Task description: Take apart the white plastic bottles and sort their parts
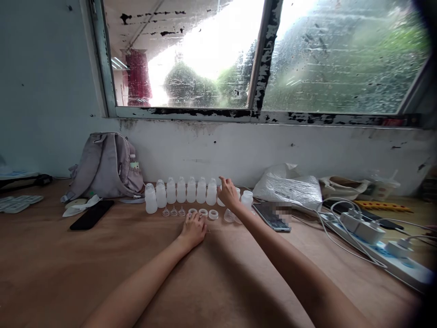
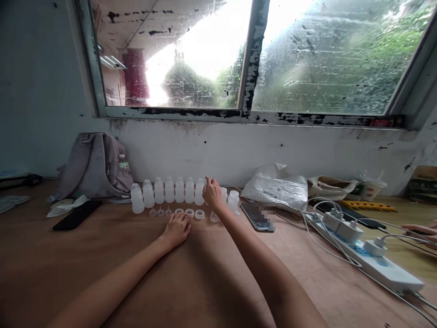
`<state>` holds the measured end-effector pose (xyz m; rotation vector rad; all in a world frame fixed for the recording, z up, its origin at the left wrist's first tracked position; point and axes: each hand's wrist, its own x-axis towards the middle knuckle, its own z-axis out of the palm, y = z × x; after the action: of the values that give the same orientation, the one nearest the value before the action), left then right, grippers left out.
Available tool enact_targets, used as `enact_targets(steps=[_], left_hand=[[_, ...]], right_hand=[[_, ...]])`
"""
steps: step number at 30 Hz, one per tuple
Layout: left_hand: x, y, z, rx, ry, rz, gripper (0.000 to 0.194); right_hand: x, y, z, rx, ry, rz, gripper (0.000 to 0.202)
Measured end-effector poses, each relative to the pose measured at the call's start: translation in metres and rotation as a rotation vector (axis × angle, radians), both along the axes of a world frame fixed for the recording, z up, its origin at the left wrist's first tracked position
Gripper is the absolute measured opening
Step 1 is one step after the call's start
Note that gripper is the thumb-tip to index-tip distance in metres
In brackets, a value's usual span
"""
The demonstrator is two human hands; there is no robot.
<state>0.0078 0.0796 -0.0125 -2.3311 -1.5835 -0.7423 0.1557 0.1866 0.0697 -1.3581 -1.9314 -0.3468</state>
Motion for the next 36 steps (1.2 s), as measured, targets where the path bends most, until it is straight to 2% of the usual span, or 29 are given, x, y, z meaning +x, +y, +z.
enact_targets(steps=[3,8,12,14,16,18,21,24,28,32,33,36], left_hand=[[0.000,0.000,0.001,-0.016,-0.017,0.008,0.029],[-0.002,-0.001,0.001,-0.012,-0.052,0.011,0.030],[-0.002,-0.002,0.005,0.102,-0.113,0.023,0.045],[-0.003,-0.004,0.009,0.199,-0.174,0.079,0.054],[-0.004,-0.006,0.013,0.276,-0.212,0.113,0.064],[-0.008,-0.010,0.015,0.297,-0.213,0.071,0.066],[-0.015,-0.020,0.014,0.233,-0.164,-0.090,0.053],[-0.020,-0.034,0.013,0.179,-0.085,-0.220,0.046],[-0.018,-0.052,0.017,0.151,-0.073,-0.270,0.047],[-0.013,-0.066,0.026,0.085,-0.160,-0.296,0.045],[-0.014,-0.068,0.027,0.058,-0.179,-0.301,0.044],[-0.019,-0.067,0.026,-0.007,-0.214,-0.275,0.043]], right_hand=[[-0.024,0.011,0.004,-0.093,0.049,-0.024,0.043],[-0.035,0.008,-0.011,-0.065,0.112,-0.002,0.036],[-0.027,-0.012,-0.019,0.007,0.288,0.210,0.032],[-0.019,-0.031,-0.018,0.047,0.402,0.312,0.035],[-0.010,-0.054,-0.018,0.017,0.513,0.408,0.036],[0.002,-0.079,-0.022,-0.119,0.596,0.420,0.033],[0.019,-0.108,-0.034,-0.335,0.682,0.460,0.028],[0.027,-0.122,-0.046,-0.445,0.604,0.488,0.026],[0.023,-0.126,-0.052,-0.348,0.493,0.436,0.039],[0.034,-0.114,-0.045,-0.269,0.496,0.361,0.044],[0.044,-0.109,-0.040,-0.261,0.524,0.323,0.044],[0.084,-0.089,-0.024,-0.225,0.628,0.043,0.045]])
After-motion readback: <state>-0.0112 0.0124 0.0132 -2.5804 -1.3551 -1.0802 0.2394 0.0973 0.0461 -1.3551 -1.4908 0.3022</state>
